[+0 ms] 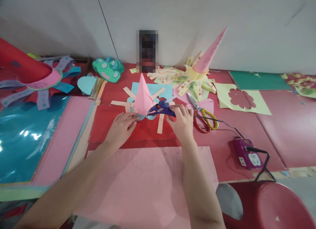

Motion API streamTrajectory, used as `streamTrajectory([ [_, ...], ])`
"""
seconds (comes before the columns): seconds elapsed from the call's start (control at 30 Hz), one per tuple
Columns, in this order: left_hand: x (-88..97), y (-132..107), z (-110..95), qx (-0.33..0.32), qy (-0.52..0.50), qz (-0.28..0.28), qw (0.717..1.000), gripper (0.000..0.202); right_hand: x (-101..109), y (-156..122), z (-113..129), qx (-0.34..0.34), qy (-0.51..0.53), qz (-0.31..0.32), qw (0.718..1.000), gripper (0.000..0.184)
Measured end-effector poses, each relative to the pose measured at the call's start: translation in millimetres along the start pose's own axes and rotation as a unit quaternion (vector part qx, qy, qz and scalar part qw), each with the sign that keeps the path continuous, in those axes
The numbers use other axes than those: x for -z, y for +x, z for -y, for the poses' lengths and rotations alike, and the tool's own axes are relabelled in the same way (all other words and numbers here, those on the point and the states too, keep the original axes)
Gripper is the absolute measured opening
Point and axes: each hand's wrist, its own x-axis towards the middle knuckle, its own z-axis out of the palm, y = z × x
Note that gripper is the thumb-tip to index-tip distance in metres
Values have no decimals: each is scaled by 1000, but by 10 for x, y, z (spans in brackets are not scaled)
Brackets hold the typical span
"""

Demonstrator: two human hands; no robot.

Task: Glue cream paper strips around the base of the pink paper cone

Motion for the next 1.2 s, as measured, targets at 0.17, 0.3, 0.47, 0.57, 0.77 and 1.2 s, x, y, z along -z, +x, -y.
streamTrajectory([
  [0.17,0,7,2,14,-5,13,1000,27,55,13,12,27,-7,-5,1000,15],
  [0.3,6,10,1,20,-4,21,1000,29,108,28,37,52,-8,-16,999,13],
  [0.47,31,21,-16,29,-16,29,999,30,153,52,66,69,-7,-22,997,10],
  [0.57,35,23,-17,33,-19,28,999,29,175,58,53,59,-2,-27,998,12],
  [0.77,12,16,3,25,-18,16,999,28,225,63,66,3,14,12,1000,18],
  [1.2,0,3,13,11,-22,-5,1000,26,233,-20,-356,-330,74,-234,911,41],
])
